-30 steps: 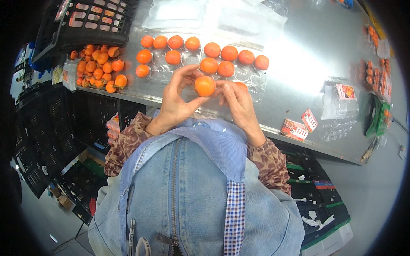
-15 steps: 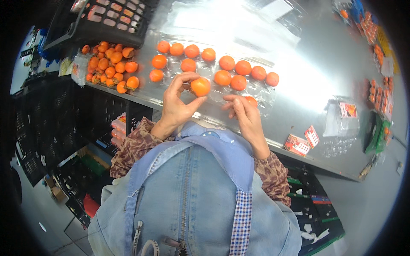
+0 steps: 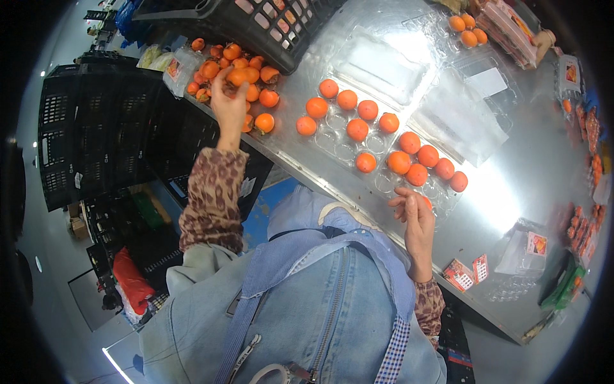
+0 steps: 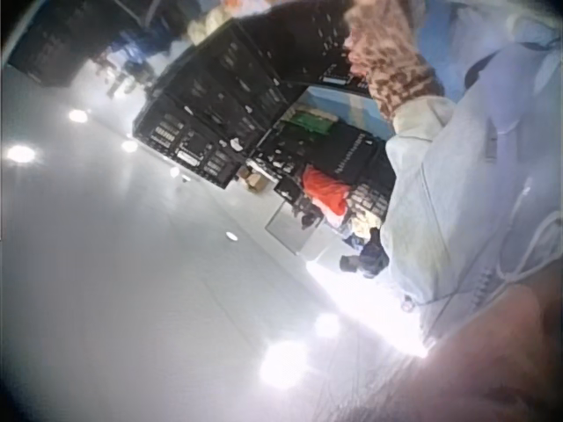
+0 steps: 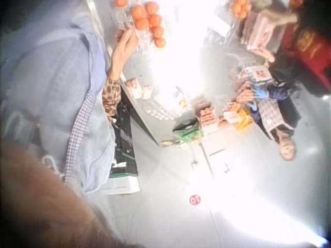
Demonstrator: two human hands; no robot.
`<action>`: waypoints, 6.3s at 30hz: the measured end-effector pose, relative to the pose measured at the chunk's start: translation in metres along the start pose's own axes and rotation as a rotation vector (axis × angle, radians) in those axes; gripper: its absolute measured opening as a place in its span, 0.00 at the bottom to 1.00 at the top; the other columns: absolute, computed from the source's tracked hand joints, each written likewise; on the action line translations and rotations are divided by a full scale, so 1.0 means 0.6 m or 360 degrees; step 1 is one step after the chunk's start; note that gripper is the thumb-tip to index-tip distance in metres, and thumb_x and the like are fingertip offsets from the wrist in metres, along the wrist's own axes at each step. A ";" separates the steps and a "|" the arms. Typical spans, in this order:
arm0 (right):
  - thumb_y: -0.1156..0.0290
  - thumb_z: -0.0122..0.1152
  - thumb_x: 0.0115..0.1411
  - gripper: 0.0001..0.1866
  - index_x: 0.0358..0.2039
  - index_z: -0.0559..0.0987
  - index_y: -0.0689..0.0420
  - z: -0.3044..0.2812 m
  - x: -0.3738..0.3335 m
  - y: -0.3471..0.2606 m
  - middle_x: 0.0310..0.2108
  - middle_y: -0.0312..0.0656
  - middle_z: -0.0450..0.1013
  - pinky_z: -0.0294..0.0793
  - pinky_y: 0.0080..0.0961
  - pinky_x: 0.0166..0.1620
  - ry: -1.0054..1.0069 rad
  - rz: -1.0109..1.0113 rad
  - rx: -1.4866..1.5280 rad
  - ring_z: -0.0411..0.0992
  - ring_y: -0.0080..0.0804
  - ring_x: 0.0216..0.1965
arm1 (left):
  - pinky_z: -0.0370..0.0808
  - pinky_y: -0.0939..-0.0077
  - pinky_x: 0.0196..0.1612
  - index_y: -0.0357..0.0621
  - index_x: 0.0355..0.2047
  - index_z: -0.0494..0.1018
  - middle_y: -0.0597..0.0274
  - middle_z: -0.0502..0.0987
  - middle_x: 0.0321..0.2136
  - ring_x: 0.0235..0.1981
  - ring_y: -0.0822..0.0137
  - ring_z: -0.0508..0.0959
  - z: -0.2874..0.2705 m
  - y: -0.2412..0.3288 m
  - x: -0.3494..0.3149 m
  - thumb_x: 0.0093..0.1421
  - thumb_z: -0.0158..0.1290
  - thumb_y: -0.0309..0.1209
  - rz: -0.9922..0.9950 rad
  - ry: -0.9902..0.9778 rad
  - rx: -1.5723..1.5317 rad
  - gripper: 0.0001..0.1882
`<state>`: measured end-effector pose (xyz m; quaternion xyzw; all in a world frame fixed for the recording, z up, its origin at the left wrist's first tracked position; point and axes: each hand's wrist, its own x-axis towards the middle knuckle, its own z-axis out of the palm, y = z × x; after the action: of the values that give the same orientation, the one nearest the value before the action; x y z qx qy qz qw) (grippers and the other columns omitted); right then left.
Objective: The person retrieves a small red packet from a storage bin, then places it on a stainless steel table. They proceed to pick individual persimmons from a black crate and place them into clear plastic trays, arranging them in rows. The person handles each fruit by hand, rotating them slightly before setting them down.
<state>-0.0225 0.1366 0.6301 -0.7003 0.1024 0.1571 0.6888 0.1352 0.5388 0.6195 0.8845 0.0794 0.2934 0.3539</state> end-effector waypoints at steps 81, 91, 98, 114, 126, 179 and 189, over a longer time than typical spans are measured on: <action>0.34 0.33 0.64 0.44 0.60 0.65 0.65 0.012 0.028 -0.052 0.56 0.51 0.65 0.58 0.36 0.62 -0.0076 -0.0785 0.0038 0.62 0.41 0.60 | 0.64 0.80 0.22 0.40 0.39 0.69 0.62 0.70 0.21 0.18 0.74 0.67 0.081 0.321 -0.272 0.71 0.29 0.55 -0.1424 -0.2608 -0.1763 0.30; 0.63 0.50 0.69 0.17 0.50 0.72 0.62 -0.004 -0.009 -0.046 0.33 0.35 0.71 0.67 0.17 0.39 0.0120 -0.0380 0.0212 0.67 0.18 0.34 | 0.67 0.79 0.26 0.42 0.47 0.66 0.60 0.71 0.26 0.23 0.73 0.69 0.077 0.315 -0.236 0.71 0.32 0.53 -0.1392 -0.2428 -0.2258 0.26; 0.64 0.50 0.68 0.17 0.51 0.72 0.61 -0.004 -0.005 -0.032 0.31 0.35 0.72 0.70 0.19 0.39 0.0125 -0.0196 0.0215 0.69 0.19 0.34 | 0.71 0.75 0.44 0.41 0.55 0.61 0.59 0.71 0.47 0.43 0.70 0.73 0.073 0.321 -0.248 0.59 0.59 0.33 -0.0719 -0.1783 -0.1643 0.27; 0.61 0.55 0.67 0.26 0.59 0.66 0.63 -0.010 -0.003 -0.017 0.53 0.45 0.70 0.67 0.29 0.57 -0.0295 -0.0092 0.0504 0.69 0.32 0.55 | 0.73 0.74 0.44 0.41 0.43 0.70 0.55 0.72 0.49 0.42 0.70 0.74 0.069 0.322 -0.231 0.46 0.69 0.25 0.0210 -0.1555 -0.1156 0.24; 0.63 0.55 0.66 0.24 0.57 0.66 0.64 0.002 -0.003 -0.041 0.49 0.43 0.71 0.69 0.28 0.53 -0.0228 -0.0212 0.0283 0.71 0.29 0.49 | 0.75 0.68 0.45 0.44 0.37 0.72 0.55 0.74 0.45 0.45 0.58 0.76 0.073 0.318 -0.235 0.41 0.70 0.22 0.0723 -0.1260 -0.0979 0.23; 0.57 0.46 0.70 0.24 0.59 0.65 0.61 0.024 0.006 -0.016 0.42 0.41 0.74 0.72 0.21 0.39 -0.0095 -0.0090 0.0064 0.72 0.23 0.35 | 0.77 0.78 0.33 0.34 0.35 0.71 0.57 0.72 0.32 0.28 0.68 0.76 0.069 0.325 -0.249 0.63 0.53 0.23 0.0201 -0.1379 -0.0999 0.04; 0.51 0.41 0.70 0.30 0.57 0.68 0.66 0.021 0.009 -0.016 0.38 0.42 0.73 0.70 0.18 0.29 -0.0064 -0.0166 0.0420 0.70 0.23 0.29 | 0.76 0.77 0.36 0.34 0.34 0.71 0.56 0.73 0.34 0.35 0.68 0.76 0.066 0.321 -0.248 0.62 0.53 0.21 0.0245 -0.1315 -0.0959 0.03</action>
<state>-0.0151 0.1496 0.6371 -0.6046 0.0718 0.1203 0.7841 0.0240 0.3222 0.6573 0.7887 -0.2201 -0.0453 0.5722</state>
